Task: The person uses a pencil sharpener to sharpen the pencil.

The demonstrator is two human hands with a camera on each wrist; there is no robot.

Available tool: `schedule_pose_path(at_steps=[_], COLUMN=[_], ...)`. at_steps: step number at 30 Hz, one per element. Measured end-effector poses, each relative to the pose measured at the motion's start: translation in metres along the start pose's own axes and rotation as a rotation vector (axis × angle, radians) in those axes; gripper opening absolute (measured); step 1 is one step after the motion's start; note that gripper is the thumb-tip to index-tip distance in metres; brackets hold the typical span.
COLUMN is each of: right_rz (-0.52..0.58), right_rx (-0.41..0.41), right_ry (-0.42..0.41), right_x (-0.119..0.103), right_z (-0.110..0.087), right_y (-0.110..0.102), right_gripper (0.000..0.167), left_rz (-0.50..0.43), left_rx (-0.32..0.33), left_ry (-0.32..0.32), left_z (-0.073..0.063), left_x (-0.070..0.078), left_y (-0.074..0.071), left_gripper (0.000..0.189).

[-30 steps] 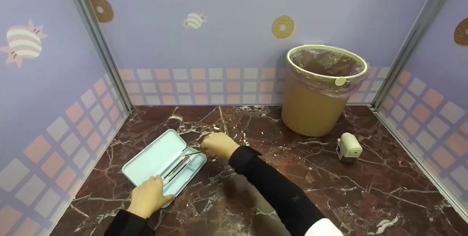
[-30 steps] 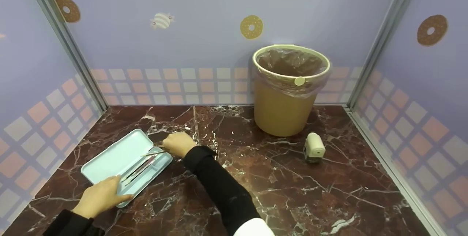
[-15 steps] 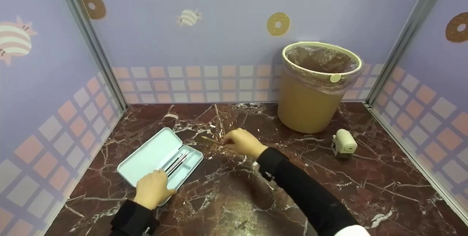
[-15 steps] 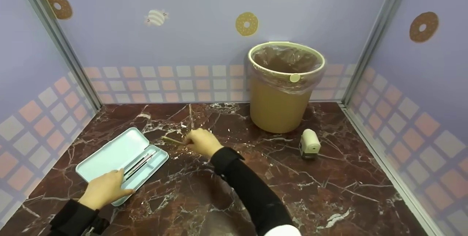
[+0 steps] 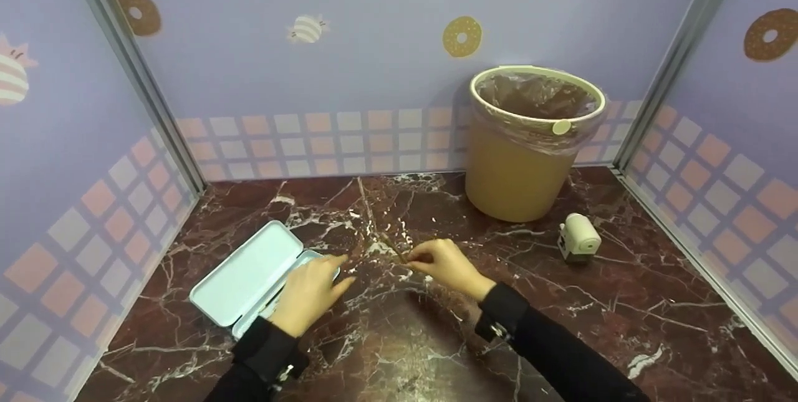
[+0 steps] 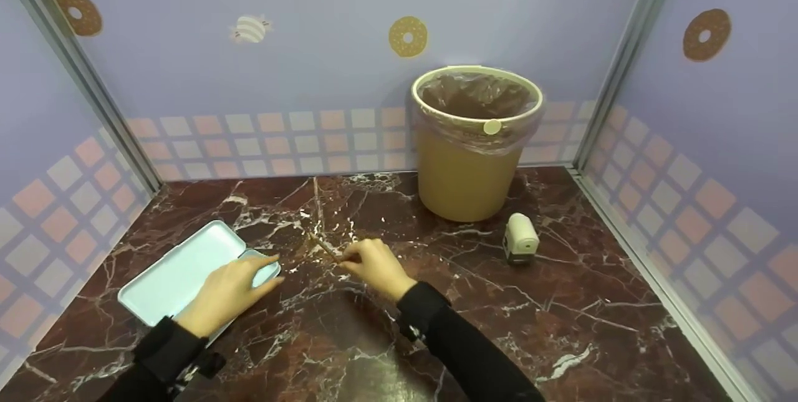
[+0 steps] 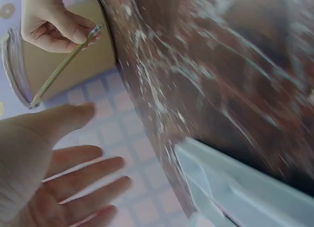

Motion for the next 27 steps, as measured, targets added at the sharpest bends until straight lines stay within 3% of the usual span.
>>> schedule_pose_path(at_steps=[4, 8, 11, 18, 22, 27], right_rz=[0.123, 0.17, 0.178, 0.315, 0.375, 0.362], right_rx=[0.042, 0.101, 0.144, 0.21, 0.209, 0.2], right_ry=[0.057, 0.089, 0.115, 0.202, 0.239, 0.232], right_x=[0.003, 0.004, 0.005, 0.005, 0.006, 0.006], right_z=[-0.016, -0.031, -0.042, -0.061, -0.068, -0.074], right_y=[-0.008, -0.014, -0.019, -0.029, -0.029, -0.032], right_gripper=[0.015, 0.014, 0.013, 0.015, 0.017, 0.018], left_rz=[-0.094, -0.202, -0.32, -0.639, -0.75, -0.864], left_rx=[0.047, 0.07, 0.053, 0.02, 0.022, -0.023], left_ry=[0.029, 0.043, 0.019, -0.028, -0.038, -0.051], left_z=[0.016, 0.028, 0.035, 0.046, 0.049, 0.05], left_x=[0.017, 0.034, 0.046, 0.073, 0.086, 0.096], left_y=[0.007, 0.014, 0.018, 0.028, 0.034, 0.041], left_gripper=[0.032, 0.027, 0.028, 0.027, 0.023, 0.022])
Point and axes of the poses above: each hand's wrist, its own z-axis towards the middle knuckle, its own y-axis out of the palm, x = y × z, the point moved 4 cm from there along z, towards the middle knuckle, and after that the axes turned 2 degrees about -z, right-handed, at the moved point
